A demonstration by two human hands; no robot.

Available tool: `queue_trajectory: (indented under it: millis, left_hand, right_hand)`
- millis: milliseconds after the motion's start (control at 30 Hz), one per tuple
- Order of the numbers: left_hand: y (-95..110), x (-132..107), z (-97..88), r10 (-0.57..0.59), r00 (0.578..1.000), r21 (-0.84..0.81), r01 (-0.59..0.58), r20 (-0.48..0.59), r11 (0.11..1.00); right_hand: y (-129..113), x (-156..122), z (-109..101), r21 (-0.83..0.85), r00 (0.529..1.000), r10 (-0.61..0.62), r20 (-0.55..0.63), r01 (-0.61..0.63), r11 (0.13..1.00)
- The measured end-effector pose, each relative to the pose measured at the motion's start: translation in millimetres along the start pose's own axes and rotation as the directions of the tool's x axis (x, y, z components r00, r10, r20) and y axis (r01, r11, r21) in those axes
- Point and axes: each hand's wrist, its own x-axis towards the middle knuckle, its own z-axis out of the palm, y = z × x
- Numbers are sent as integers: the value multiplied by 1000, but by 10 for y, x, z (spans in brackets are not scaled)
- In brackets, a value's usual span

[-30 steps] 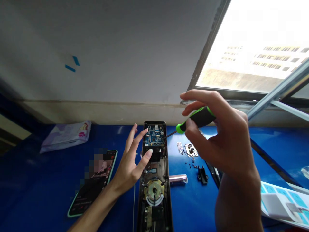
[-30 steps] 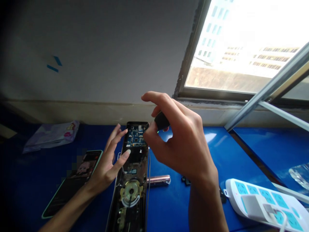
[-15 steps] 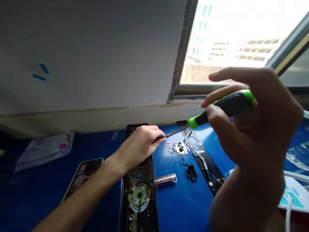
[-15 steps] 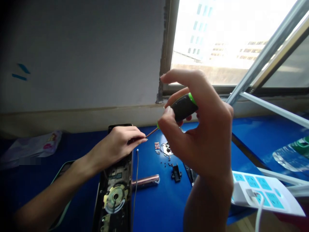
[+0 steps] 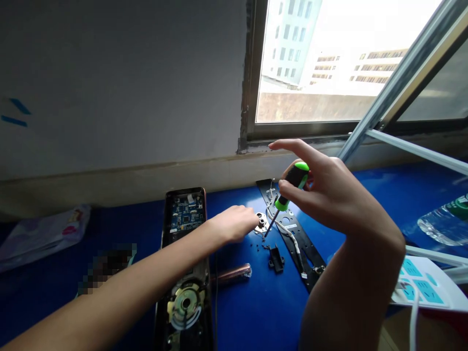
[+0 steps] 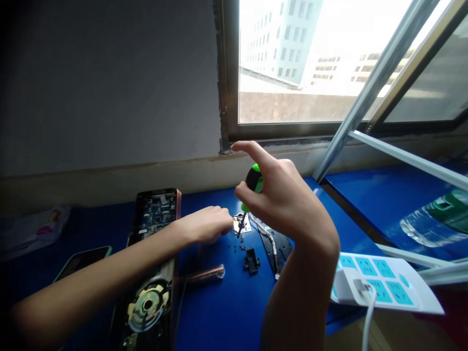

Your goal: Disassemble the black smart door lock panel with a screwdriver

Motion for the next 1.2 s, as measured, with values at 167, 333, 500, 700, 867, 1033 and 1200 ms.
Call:
queue_trajectory:
  millis: [167,333,500,700,867,1033,1200]
  left_hand:
    - [-10,8,55,3,1000,11,-3,8,1000]
    - [5,-24,26,-2,1000,19,2,5,1000]
    - [-80,-267,-110,-41,998,5,41,-55,999]
    - [-288,-884,-69,-155,784,-240,8,-601,971]
    - [-389,-1351,265,-397,407,-374,137,-823,917]
    - [-411,-1605,678,-631,353,-659,51,-691,751]
    - [-339,-1653,949,-687,457,-812,-161,-565,560]
  right_hand:
    - [3,3,-10,18,1000,3,-6,-3,1000]
    - [-7,18,18,31,1000,-17,14,16,999]
    - [-47,50,51,22,998,-54,31,54,998]
    - [-194,113,136,141,990,-138,-14,138,980]
    - [-435,189,315,188,962,-170,-214,211,959]
    - [-675,257,600,190,887,-184,-423,285,939]
    - [-864,279,910,251,869,-226,-441,361,898]
